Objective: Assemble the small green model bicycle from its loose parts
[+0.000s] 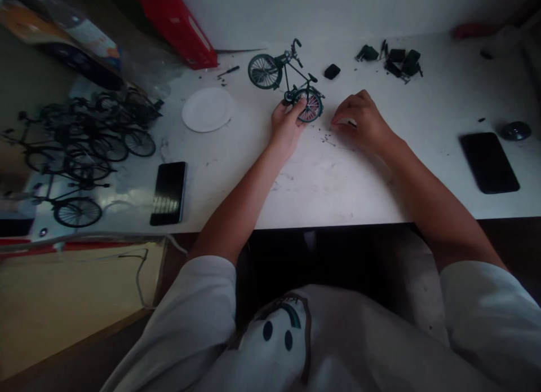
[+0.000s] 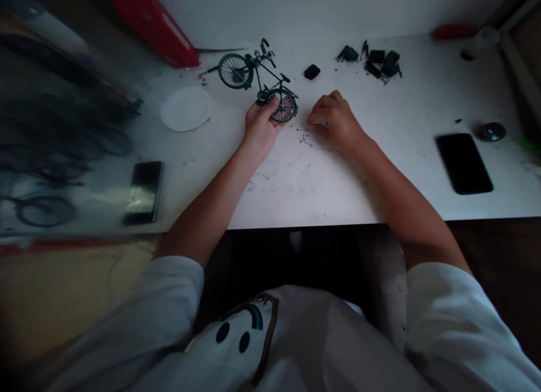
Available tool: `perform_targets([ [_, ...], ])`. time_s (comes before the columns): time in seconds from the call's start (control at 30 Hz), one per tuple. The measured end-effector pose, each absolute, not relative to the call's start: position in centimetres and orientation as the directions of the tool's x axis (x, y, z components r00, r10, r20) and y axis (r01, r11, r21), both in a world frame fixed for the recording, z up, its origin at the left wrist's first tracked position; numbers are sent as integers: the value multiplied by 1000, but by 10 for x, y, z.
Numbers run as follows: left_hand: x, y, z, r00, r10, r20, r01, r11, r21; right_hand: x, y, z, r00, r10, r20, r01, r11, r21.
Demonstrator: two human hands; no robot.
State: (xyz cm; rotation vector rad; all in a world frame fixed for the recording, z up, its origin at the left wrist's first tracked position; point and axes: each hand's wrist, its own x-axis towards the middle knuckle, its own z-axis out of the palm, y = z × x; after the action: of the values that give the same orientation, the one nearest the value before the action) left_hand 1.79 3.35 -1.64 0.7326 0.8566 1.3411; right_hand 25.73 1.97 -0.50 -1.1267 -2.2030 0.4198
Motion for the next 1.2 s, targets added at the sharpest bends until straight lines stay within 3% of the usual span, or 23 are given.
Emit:
perform_targets([
  [0.3,15,38,-23,67,990,-125,-491,142,859,244,17,-9,-568,754,330,514,638,-574],
  [0.53,17,36,-23,87,992,-96,-486,126,865,227,5,-10,-486,794,366,574,605,-551],
  [0.8,16,35,-25,94,993,-76,-508,114,854,221,11,-17,-494,824,278,641,561,-525],
  [0.97,17,36,-23,85,994,-62,-522,97,847,218,1,-10,-364,844,393,638,534,-555],
  [1.2,21,44,-43,-23,995,92,-492,-91,866,230,6,-16,-255,795,551,420,604,-677],
])
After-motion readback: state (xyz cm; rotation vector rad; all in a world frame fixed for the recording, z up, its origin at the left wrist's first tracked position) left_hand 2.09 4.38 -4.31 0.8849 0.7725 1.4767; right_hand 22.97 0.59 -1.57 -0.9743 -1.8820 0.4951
